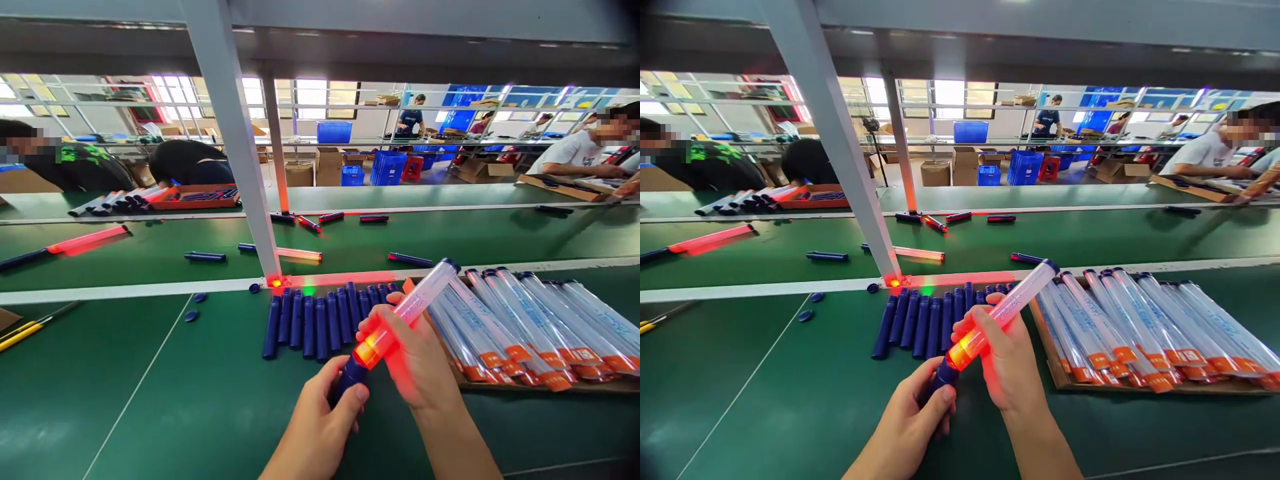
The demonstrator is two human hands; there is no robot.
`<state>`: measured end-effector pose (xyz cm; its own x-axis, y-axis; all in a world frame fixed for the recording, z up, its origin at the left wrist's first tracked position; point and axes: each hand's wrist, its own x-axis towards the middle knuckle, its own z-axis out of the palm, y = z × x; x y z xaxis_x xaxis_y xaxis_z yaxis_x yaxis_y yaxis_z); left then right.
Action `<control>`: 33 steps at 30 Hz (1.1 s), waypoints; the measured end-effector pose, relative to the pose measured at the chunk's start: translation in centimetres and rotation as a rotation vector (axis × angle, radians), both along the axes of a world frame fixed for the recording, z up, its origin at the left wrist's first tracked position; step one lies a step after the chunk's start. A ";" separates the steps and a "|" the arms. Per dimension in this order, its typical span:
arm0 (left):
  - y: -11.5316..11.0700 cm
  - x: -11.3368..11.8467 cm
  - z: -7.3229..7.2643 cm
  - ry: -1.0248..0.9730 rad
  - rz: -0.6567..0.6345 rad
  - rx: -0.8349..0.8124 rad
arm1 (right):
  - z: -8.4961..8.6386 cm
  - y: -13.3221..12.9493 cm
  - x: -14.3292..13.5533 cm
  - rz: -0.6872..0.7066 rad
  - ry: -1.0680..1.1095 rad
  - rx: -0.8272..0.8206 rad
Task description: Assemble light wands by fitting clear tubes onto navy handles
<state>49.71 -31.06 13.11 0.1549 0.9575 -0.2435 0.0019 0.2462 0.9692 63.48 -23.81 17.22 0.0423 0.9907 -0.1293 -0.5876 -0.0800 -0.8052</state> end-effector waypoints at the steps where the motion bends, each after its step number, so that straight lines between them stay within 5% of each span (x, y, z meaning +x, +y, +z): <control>1: -0.2 -0.5 0.3 0.072 -0.023 0.026 | 0.2 -0.2 -0.3 -0.005 -0.026 0.006; 10: -0.5 -1.9 0.6 0.351 -0.096 0.368 | 1.6 -1.1 -2.1 -0.062 -0.119 0.060; 14: -0.7 -1.8 0.1 0.377 -0.121 0.404 | 1.4 -0.9 -1.8 0.058 -0.013 0.162; 19: -0.9 -1.7 0.3 0.359 -0.154 0.365 | 0.9 -0.6 -1.2 0.184 0.134 0.238; 26: -0.6 -1.3 2.6 0.193 -0.294 0.125 | 0.4 -0.2 -0.3 0.299 0.267 0.307; 33: -0.5 0.1 0.4 -0.033 -0.289 -0.031 | 0.6 -0.3 -0.6 0.249 0.242 0.286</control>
<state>49.80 -31.57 13.51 0.4283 0.8648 -0.2621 0.0447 0.2694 0.9620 62.86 -24.15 17.87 -0.1996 0.9642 0.1748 -0.7526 -0.0366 -0.6574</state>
